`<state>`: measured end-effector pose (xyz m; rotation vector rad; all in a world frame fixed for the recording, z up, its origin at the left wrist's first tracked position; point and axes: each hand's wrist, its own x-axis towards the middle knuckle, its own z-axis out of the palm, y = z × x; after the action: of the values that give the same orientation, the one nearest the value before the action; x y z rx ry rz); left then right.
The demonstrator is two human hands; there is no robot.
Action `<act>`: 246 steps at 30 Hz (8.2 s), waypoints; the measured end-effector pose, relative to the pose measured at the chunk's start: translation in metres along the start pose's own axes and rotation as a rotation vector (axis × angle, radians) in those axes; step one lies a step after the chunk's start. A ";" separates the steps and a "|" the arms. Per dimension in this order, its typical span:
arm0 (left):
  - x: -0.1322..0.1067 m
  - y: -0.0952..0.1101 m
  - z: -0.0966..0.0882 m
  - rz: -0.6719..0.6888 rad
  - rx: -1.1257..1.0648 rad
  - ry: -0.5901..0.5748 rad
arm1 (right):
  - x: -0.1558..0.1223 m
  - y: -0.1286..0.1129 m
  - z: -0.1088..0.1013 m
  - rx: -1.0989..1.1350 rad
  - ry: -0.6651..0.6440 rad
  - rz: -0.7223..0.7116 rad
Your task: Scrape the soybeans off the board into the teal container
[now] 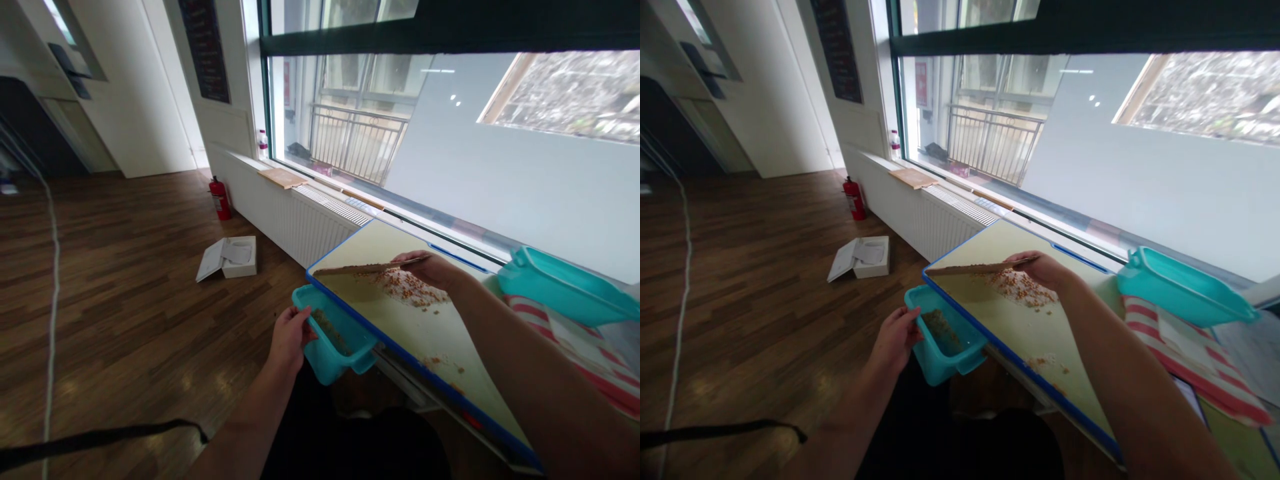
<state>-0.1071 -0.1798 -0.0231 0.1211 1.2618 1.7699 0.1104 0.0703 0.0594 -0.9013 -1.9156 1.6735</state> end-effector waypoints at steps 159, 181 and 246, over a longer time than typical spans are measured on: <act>-0.071 -0.114 0.054 -0.457 -0.095 -0.145 | -0.167 0.047 -0.036 -0.964 1.329 0.387; -0.070 -0.103 0.047 -0.411 -0.113 -0.217 | -0.217 0.038 0.032 -0.726 1.178 0.304; -0.088 -0.086 0.049 -0.086 -0.127 -0.150 | -0.206 -0.004 0.204 -0.866 1.125 0.316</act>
<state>0.0226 -0.2060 -0.0323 0.1229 1.0304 1.7277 0.1096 -0.2199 0.0473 -1.9646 -1.5811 0.1117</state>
